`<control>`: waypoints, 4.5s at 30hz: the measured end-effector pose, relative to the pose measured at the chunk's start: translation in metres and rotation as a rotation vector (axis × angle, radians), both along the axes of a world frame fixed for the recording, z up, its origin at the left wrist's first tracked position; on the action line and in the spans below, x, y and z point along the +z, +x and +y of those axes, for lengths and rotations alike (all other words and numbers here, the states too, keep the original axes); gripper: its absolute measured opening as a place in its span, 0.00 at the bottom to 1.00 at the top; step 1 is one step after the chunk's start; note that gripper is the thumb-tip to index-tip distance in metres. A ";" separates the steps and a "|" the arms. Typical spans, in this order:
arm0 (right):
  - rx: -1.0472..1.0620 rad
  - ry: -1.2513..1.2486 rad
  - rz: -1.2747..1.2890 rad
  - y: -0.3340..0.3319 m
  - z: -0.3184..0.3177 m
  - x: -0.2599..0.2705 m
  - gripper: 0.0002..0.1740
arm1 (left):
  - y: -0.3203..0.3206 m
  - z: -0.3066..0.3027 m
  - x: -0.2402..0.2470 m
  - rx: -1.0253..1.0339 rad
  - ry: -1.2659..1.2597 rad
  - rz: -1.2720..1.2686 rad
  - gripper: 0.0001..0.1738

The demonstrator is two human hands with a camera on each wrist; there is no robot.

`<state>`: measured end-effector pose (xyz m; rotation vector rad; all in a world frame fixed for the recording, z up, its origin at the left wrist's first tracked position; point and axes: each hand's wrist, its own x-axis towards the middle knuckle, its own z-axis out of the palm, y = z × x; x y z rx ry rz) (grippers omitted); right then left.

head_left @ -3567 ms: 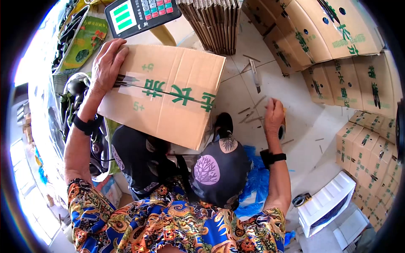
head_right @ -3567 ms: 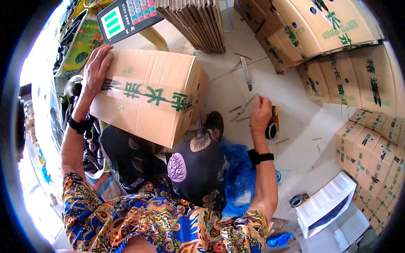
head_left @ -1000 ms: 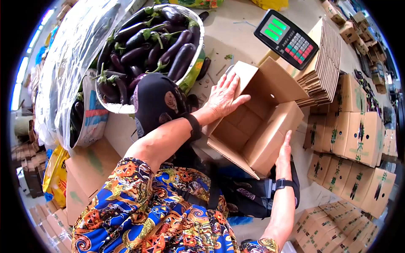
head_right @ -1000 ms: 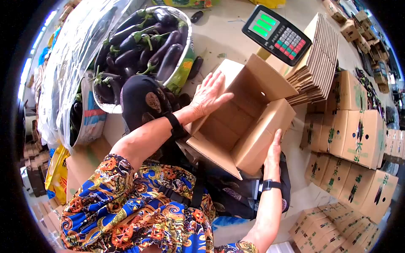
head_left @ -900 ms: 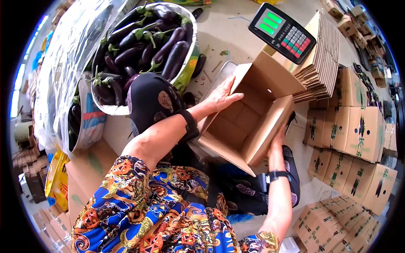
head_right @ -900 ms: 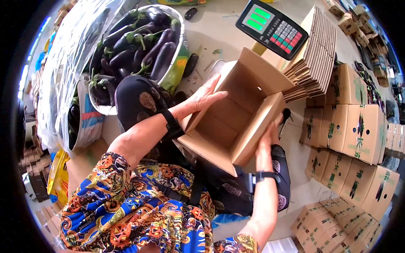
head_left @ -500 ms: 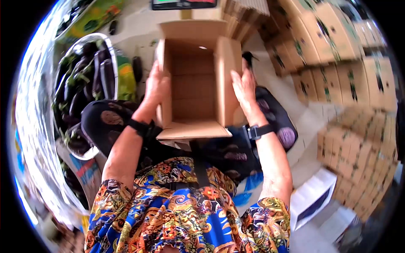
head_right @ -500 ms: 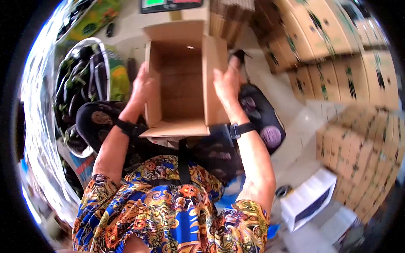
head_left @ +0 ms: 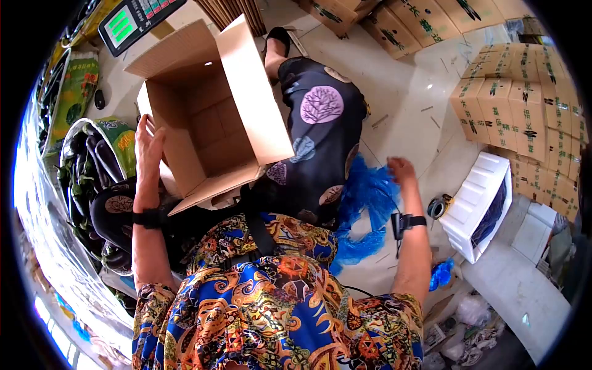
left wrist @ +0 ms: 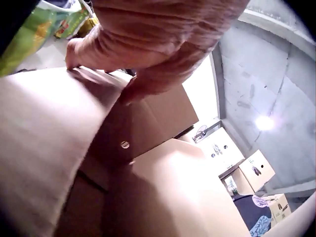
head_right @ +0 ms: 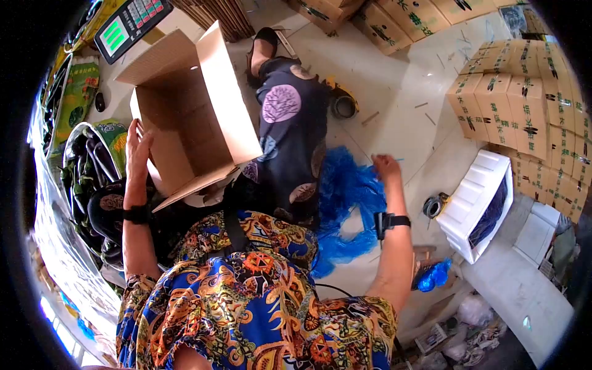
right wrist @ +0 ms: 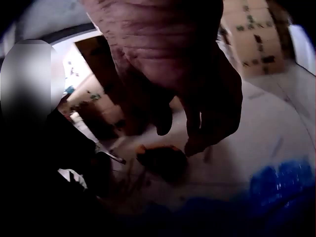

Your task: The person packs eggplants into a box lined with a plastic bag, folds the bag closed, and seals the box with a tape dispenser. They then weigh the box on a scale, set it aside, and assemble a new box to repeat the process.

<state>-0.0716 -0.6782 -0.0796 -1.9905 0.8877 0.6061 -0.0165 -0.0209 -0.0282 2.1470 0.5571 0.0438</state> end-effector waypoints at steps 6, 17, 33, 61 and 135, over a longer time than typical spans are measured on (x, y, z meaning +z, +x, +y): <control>0.071 0.030 0.258 -0.109 0.002 -0.092 0.24 | -0.019 -0.013 0.043 -0.066 -0.022 0.003 0.30; 0.195 -0.569 -0.101 -0.138 0.034 -0.123 0.26 | -0.028 -0.045 0.080 -0.156 -0.153 -0.093 0.23; -0.204 0.272 -0.016 -0.065 0.064 0.018 0.14 | -0.019 -0.094 0.132 -0.266 -0.390 -0.142 0.17; -0.134 1.062 -0.729 0.048 0.238 0.226 0.12 | 0.006 -0.160 0.180 -0.385 -1.318 -0.226 0.17; 0.242 0.967 -0.191 0.167 0.414 0.141 0.13 | 0.004 -0.099 0.087 -0.013 -0.628 -0.273 0.31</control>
